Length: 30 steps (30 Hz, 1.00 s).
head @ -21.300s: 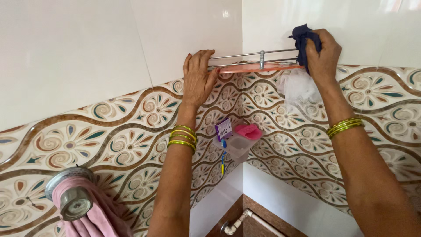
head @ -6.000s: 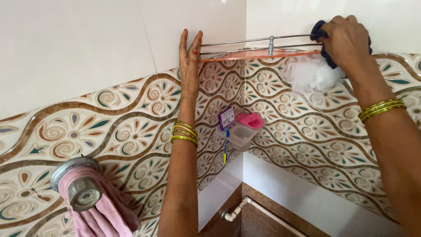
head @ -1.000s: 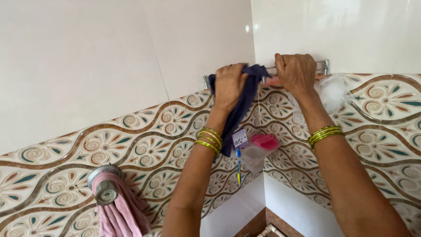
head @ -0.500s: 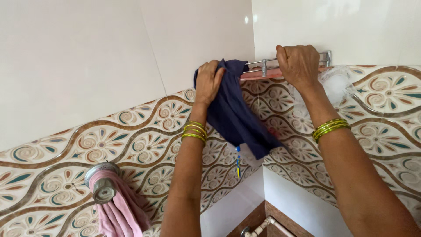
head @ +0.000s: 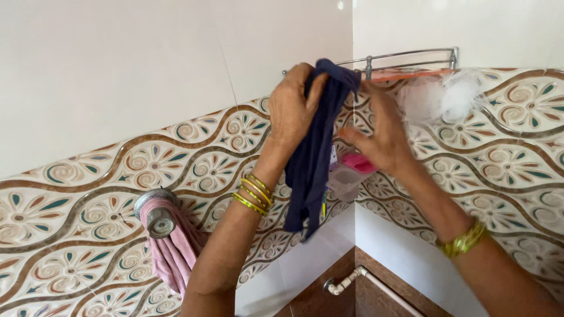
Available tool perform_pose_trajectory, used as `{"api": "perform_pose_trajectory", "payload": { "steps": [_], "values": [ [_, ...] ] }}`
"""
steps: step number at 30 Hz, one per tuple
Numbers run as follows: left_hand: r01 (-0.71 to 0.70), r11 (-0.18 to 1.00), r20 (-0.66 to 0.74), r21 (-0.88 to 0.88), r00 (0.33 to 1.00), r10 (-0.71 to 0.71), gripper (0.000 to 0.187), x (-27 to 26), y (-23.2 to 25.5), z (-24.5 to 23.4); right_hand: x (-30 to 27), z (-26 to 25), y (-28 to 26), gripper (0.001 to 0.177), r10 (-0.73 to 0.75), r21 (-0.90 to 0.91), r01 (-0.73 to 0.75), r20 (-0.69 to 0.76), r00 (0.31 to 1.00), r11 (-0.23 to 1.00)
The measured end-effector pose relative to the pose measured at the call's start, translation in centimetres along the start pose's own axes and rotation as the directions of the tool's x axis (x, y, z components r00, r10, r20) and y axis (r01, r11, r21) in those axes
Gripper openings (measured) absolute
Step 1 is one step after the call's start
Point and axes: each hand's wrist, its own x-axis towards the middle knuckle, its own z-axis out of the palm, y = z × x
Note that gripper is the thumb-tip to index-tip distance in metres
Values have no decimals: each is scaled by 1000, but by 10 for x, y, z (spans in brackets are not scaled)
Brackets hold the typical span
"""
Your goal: The person wipes a metal towel rack mounted on a tiled bathroom wall using a dark blue cloth. They repeatedly rub the cloth along the horizontal bars and the wall area immediately surrounding the rack.
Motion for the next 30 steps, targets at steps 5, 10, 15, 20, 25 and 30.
{"api": "perform_pose_trajectory", "payload": {
  "steps": [5, 10, 15, 20, 25, 30],
  "values": [
    [124, 991, 242, -41, 964, -110, 24, -51, 15, 2, -114, 37, -58, 36, 363, 330, -498, 392, 845, 802],
    [623, 533, 631, -572, 750, -200, 31, -137, 20, 25, -121, -6, -41, 31, 283, 338, -258, -26, 959, 905],
    [725, 125, 644, -677, 666, -376, 59, -212, 70, 47, -106, -25, -21, 16, 463, 393, -401, -72, 884, 827],
    [662, 280, 601, -695, 749, -277, 78, -261, 99, 65, -109, -20, -17, 16, 521, 294, -482, -66, 851, 825],
    [841, -101, 787, -531, 446, -427, 40, -297, 60, 108, -139, -45, -10, 36, 456, 546, -340, -86, 886, 765],
    [655, -419, 764, -629, 421, -489, 34, -281, 22, 119, -207, -73, -15, 49, 161, 226, -289, 458, 874, 930]
  ]
}}
